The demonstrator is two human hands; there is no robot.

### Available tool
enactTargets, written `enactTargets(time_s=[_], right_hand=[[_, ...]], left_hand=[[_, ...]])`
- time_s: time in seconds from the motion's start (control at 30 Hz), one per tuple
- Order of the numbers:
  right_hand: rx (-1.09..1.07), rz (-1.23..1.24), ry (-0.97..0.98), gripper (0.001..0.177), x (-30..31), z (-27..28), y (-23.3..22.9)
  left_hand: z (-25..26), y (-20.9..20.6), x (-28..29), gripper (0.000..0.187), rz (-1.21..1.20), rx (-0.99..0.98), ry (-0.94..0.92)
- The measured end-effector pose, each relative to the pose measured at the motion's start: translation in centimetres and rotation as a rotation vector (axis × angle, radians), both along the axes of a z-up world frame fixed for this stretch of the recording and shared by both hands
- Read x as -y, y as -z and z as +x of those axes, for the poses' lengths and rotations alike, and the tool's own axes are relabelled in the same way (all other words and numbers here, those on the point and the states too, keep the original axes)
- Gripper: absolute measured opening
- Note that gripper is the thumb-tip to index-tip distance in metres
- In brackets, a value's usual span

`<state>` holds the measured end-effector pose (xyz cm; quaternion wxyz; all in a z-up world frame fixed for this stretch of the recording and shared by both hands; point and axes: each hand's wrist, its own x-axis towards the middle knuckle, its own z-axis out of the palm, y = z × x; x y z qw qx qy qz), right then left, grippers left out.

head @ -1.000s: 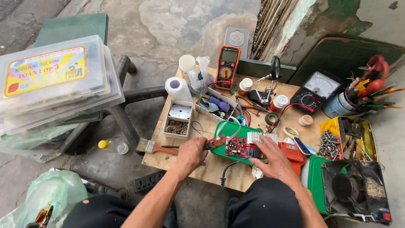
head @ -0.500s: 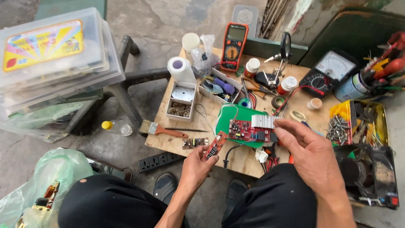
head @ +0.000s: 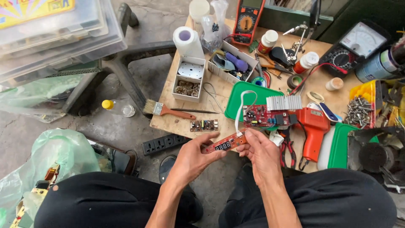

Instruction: The person sits on the floor and works on a cluttered table, handling various electronic components. They pick up and inspect a small circuit board, use a knife to cut tape, and examine a larger green circuit board with a heatsink. The person also handles a red circuit board with a digital display and a power cable.

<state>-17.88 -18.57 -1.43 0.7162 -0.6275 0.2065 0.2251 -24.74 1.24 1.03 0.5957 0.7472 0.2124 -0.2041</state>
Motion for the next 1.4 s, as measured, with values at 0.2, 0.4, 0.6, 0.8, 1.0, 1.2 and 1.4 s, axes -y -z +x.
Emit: enactTargets(time_s=[0.2,0.4,0.6,0.8,1.0,1.2,1.4], right_hand=[[0.042,0.09,0.143,0.042,-0.8,-1.3,1.9],[0.108,0.052,0.144,0.043,-1.5,-1.8,2.9],[0.142,0.029,0.101,0.043,-2.0,-1.8,2.1],[0.262,-0.038,0.091,0.045,-1.9,-1.7,4.1],[0.279,-0.035,0.141,0.042,-1.8,-1.7,4.4],[0.243,0.014,0.132,0.041,-2.4,-1.9,2.2],[0.226,0.022,0.131,0.038,-2.4,-2.0,1.2]], left_hand=[[-2.6,-0.2,1.3,0.072,-0.322,-0.027,-0.965],[-2.5,-0.7,2.5,0.054,-0.641,0.025,-1.131],[-2.1,0.0,2.5,0.055,-0.744,0.095,-1.174],[-2.2,0.1,2.4,0.064,-0.765,0.065,-1.145],[-2.7,3.2,3.4,0.086,-0.743,0.223,-1.035],[-2.5,3.4,3.6,0.09,-0.736,0.208,-1.066],[-2.2,2.8,3.6,0.092,-0.704,0.158,-1.087]])
